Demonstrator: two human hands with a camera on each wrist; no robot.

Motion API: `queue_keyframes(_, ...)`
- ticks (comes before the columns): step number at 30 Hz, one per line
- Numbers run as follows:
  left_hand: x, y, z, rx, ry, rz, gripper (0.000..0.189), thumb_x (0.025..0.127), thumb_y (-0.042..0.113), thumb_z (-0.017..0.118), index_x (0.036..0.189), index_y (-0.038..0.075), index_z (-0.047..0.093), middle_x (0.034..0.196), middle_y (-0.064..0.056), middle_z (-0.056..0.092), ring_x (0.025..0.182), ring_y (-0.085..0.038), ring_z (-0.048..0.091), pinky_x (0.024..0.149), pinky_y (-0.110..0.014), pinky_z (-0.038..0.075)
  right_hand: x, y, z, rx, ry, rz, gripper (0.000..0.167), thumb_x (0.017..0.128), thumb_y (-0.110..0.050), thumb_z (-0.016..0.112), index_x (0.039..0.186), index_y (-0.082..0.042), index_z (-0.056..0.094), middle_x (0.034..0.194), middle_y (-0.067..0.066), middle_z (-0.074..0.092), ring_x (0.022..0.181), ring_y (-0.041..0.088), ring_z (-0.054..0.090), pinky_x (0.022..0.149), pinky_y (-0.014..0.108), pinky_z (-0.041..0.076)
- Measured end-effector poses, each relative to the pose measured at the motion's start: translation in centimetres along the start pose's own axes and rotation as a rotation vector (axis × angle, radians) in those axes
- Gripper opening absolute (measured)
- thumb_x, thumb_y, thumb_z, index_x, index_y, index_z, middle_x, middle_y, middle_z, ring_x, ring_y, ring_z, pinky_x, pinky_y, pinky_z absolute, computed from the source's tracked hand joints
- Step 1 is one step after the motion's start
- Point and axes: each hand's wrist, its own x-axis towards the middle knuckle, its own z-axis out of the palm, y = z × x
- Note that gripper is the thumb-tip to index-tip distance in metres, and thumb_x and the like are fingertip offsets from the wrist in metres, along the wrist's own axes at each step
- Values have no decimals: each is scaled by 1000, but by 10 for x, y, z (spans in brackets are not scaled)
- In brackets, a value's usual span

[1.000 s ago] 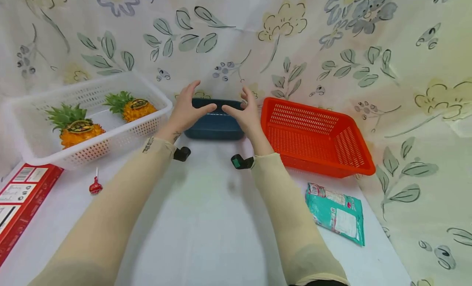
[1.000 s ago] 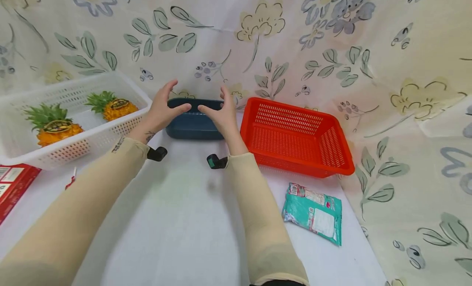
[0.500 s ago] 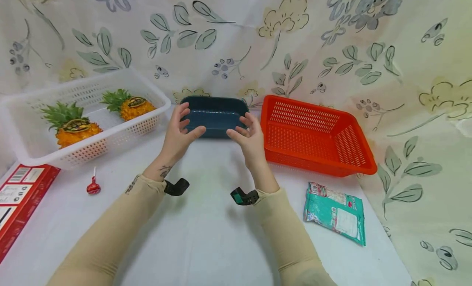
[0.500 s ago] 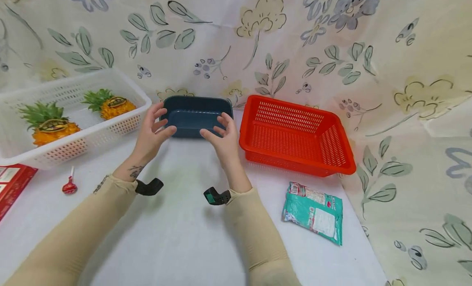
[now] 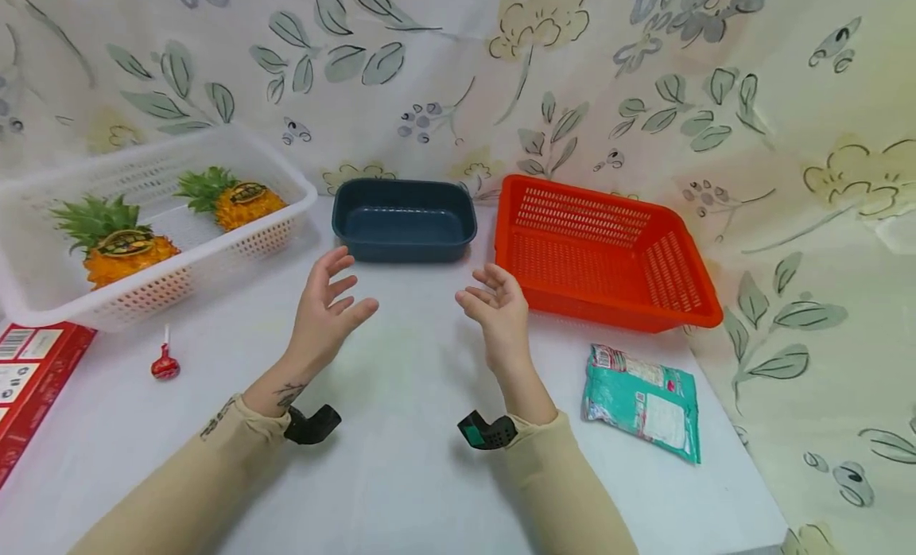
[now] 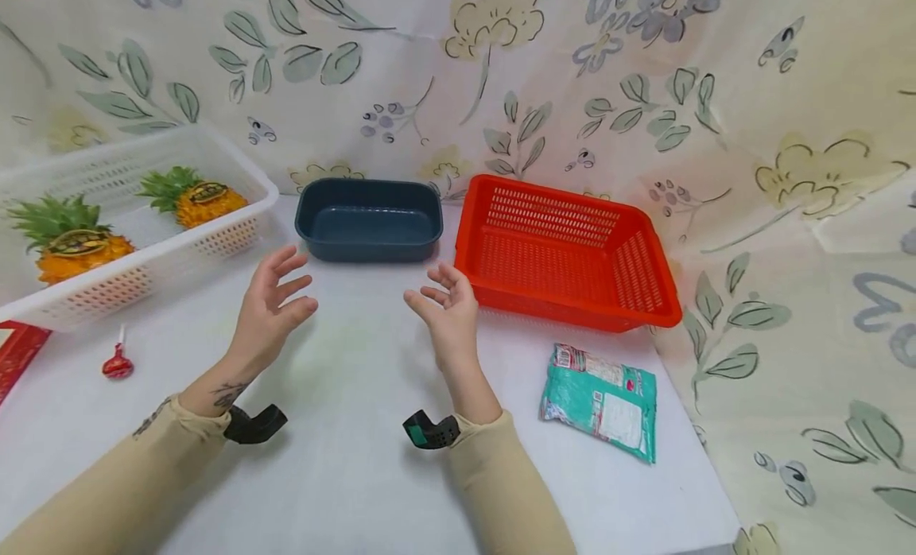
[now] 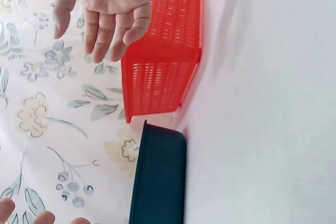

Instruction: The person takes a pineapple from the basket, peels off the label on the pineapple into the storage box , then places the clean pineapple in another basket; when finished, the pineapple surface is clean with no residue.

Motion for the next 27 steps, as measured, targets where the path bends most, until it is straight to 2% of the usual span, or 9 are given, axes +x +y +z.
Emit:
queue_keyframes(2, -4, -1, -4, -4, 5, -7, 75, 83, 20, 67, 144, 12, 24, 144, -13, 31, 127, -34, 38, 103, -57, 31, -1, 1, -3, -6, 23, 9, 49, 81, -1, 67, 125, -8, 47, 117, 7, 57, 93, 15, 60, 75, 24, 53)
queue_keyframes(7, -12, -6, -17, 10, 11, -27, 73, 85, 13, 65, 144, 11, 23, 143, -14, 32, 125, -33, 40, 103, -53, 34, 0, 7, -10, -16, 74, 3, 39, 79, 1, 68, 115, -2, 52, 106, 8, 59, 80, 10, 59, 67, 21, 52)
queue_keyframes(9, -14, -10, -25, 22, 19, -25, 70, 86, 9, 63, 144, 10, 23, 141, -14, 33, 122, -28, 43, 101, -41, 41, 2, 11, -14, -22, 96, -1, 36, 79, 3, 68, 111, 0, 53, 100, 8, 59, 77, 10, 58, 63, 20, 51)
queue_keyframes(11, -15, -13, -32, 29, 27, -11, 68, 86, 6, 61, 143, 9, 24, 138, -14, 35, 117, -19, 47, 93, -27, 46, 4, 17, -18, -27, 123, 3, 33, 78, 3, 68, 107, 2, 54, 94, 6, 60, 75, 10, 57, 60, 20, 50)
queue_keyframes(14, -16, -18, -41, 21, 31, 20, 66, 87, 2, 59, 143, 7, 25, 135, -16, 36, 108, -6, 50, 80, -11, 47, 9, 24, -25, -26, 172, 22, 30, 78, 3, 68, 104, 3, 54, 84, 0, 60, 71, 8, 57, 56, 19, 49)
queue_keyframes(16, -16, -21, -46, 11, 29, 37, 65, 87, 1, 58, 142, 6, 25, 133, -17, 37, 104, -2, 51, 78, -10, 47, 12, 28, -28, -18, 205, 31, 30, 78, 2, 69, 103, 5, 52, 80, -2, 60, 70, 7, 56, 54, 19, 48)
queue_keyframes(20, -16, -25, -54, -2, 29, 58, 63, 87, 0, 57, 142, 6, 27, 129, -17, 39, 101, -2, 54, 78, -10, 47, 20, 33, -35, 15, 258, 22, 30, 79, -1, 69, 102, 5, 51, 77, -3, 59, 68, 8, 56, 53, 20, 48)
queue_keyframes(27, -14, -28, -63, -93, -13, 90, 59, 86, -5, 56, 138, 9, 33, 119, 3, 48, 99, -1, 58, 77, -12, 49, 28, 36, -45, 74, 337, -2, 19, 80, -11, 72, 90, -5, 56, 68, -4, 62, 67, 16, 58, 54, 23, 48)
